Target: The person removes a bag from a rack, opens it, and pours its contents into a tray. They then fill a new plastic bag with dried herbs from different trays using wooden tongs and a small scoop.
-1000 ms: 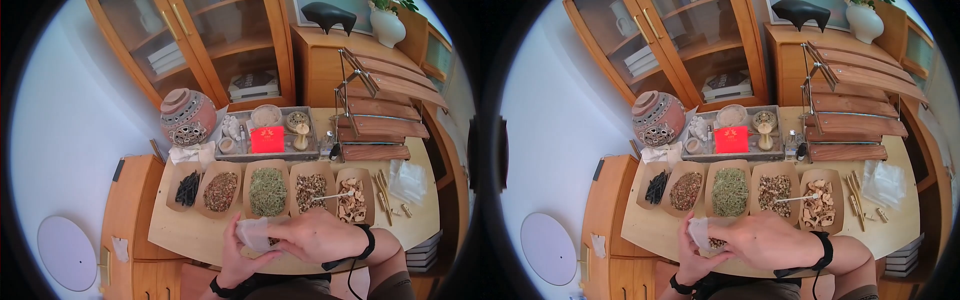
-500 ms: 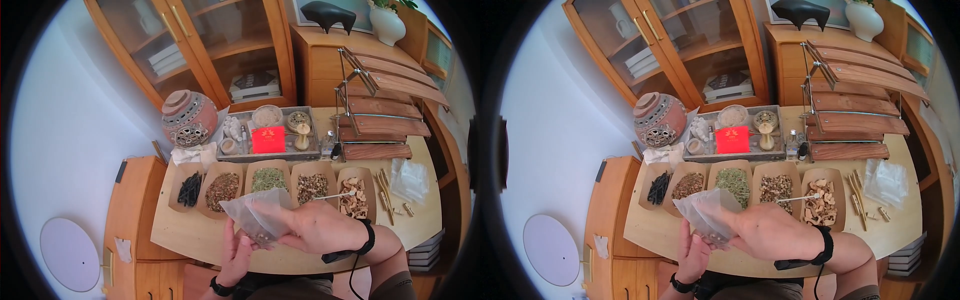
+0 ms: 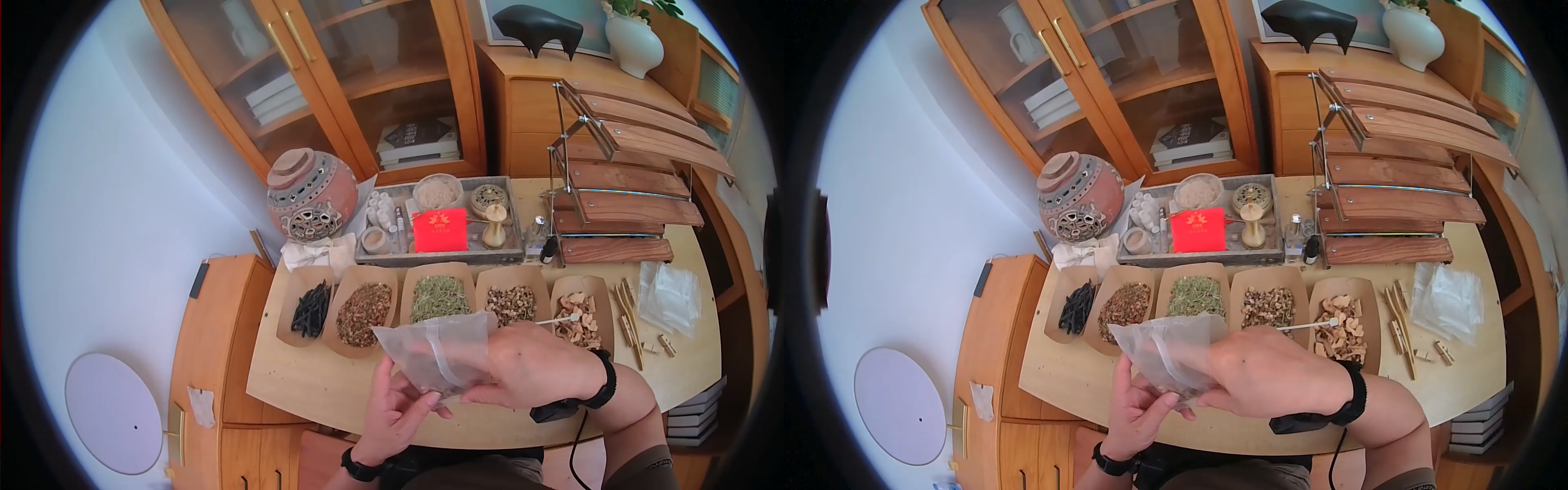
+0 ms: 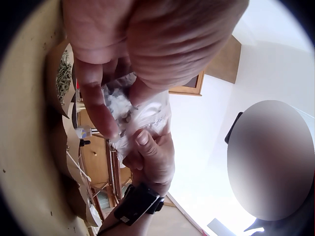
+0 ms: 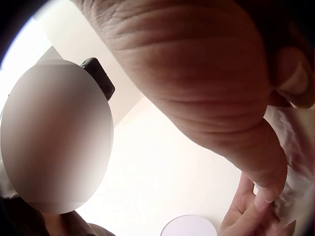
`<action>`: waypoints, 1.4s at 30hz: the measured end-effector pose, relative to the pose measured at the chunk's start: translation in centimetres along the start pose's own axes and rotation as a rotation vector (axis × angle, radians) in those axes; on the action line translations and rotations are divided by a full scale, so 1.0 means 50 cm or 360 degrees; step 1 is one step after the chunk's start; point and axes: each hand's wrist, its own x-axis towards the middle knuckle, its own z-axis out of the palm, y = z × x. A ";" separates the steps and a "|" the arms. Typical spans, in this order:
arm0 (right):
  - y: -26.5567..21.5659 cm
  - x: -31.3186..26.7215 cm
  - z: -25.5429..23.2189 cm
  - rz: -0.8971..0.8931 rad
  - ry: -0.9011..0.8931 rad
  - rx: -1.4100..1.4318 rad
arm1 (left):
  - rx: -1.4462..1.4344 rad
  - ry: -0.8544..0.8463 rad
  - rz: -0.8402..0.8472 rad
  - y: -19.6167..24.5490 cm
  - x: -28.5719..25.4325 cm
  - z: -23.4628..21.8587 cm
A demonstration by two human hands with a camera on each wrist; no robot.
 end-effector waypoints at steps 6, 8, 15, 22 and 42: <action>0.020 0.000 0.008 -0.0112 0.0025 -0.0009 | -0.0002 0.0014 0.0009 -0.003 0.001 0.000; 0.012 0.001 0.001 -0.0075 0.0019 0.0014 | 0.0015 0.0066 -0.0047 0.000 0.004 0.003; 0.003 -0.013 -0.016 -0.0098 0.0323 0.0019 | -0.0130 0.0178 -0.0162 -0.008 0.014 0.007; 0.009 -0.061 -0.081 -0.0052 0.0935 0.0112 | -0.0065 0.0406 -0.0035 0.001 0.033 0.003; 0.026 -0.129 -0.129 -0.0060 0.1502 -0.0156 | 0.0478 0.0240 0.0087 -0.016 0.106 0.072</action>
